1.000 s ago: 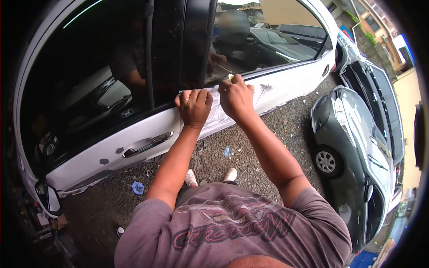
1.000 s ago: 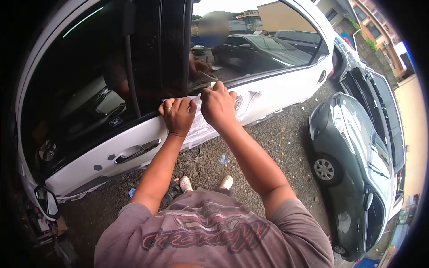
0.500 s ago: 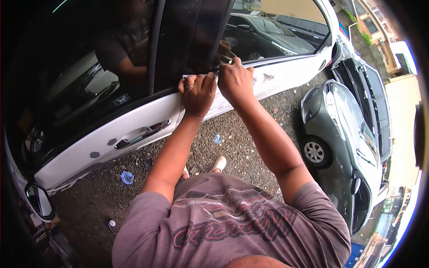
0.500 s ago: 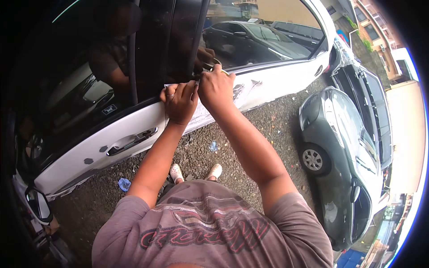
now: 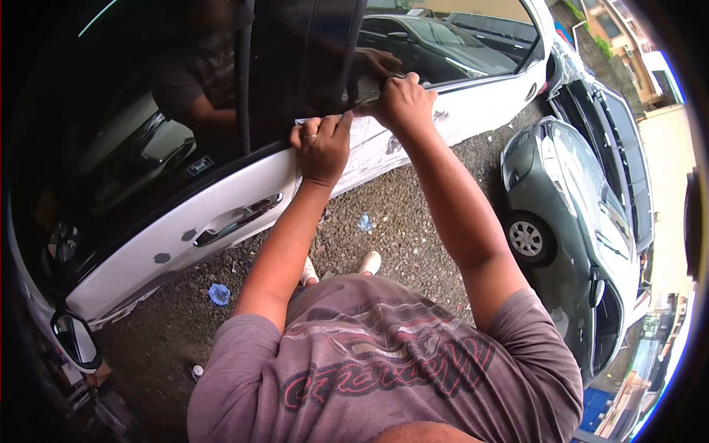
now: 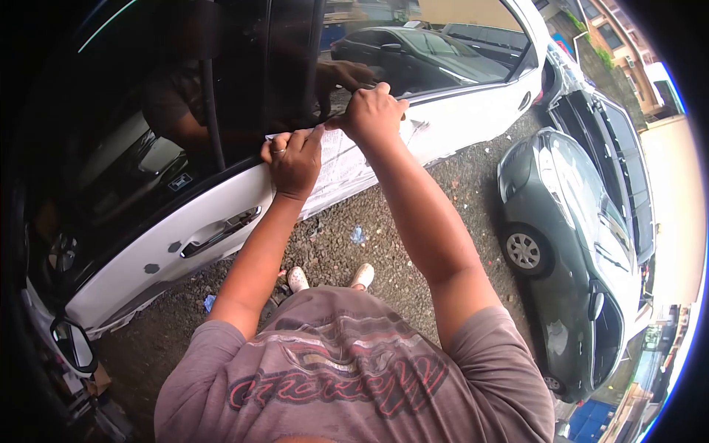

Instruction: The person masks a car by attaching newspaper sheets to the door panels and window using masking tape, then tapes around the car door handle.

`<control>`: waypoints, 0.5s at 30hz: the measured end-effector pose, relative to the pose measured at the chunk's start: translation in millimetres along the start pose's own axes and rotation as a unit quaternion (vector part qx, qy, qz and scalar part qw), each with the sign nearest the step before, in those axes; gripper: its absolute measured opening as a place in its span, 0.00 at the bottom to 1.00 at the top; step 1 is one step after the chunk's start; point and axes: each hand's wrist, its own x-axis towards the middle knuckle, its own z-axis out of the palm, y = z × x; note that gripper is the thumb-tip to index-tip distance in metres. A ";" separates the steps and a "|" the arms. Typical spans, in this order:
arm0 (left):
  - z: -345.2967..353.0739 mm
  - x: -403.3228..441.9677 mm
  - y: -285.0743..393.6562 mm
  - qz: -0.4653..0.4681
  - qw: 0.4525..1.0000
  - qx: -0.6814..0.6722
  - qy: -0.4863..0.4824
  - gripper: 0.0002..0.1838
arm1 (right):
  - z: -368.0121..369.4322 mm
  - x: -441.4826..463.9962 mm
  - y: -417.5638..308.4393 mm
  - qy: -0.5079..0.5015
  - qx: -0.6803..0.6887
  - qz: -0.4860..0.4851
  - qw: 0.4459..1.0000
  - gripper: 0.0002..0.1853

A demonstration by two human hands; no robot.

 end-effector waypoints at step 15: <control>-0.1 3.6 9.7 0.013 0.998 0.037 -0.056 0.17 | -11.5 -67.0 109.9 0.024 0.143 0.126 0.981 0.26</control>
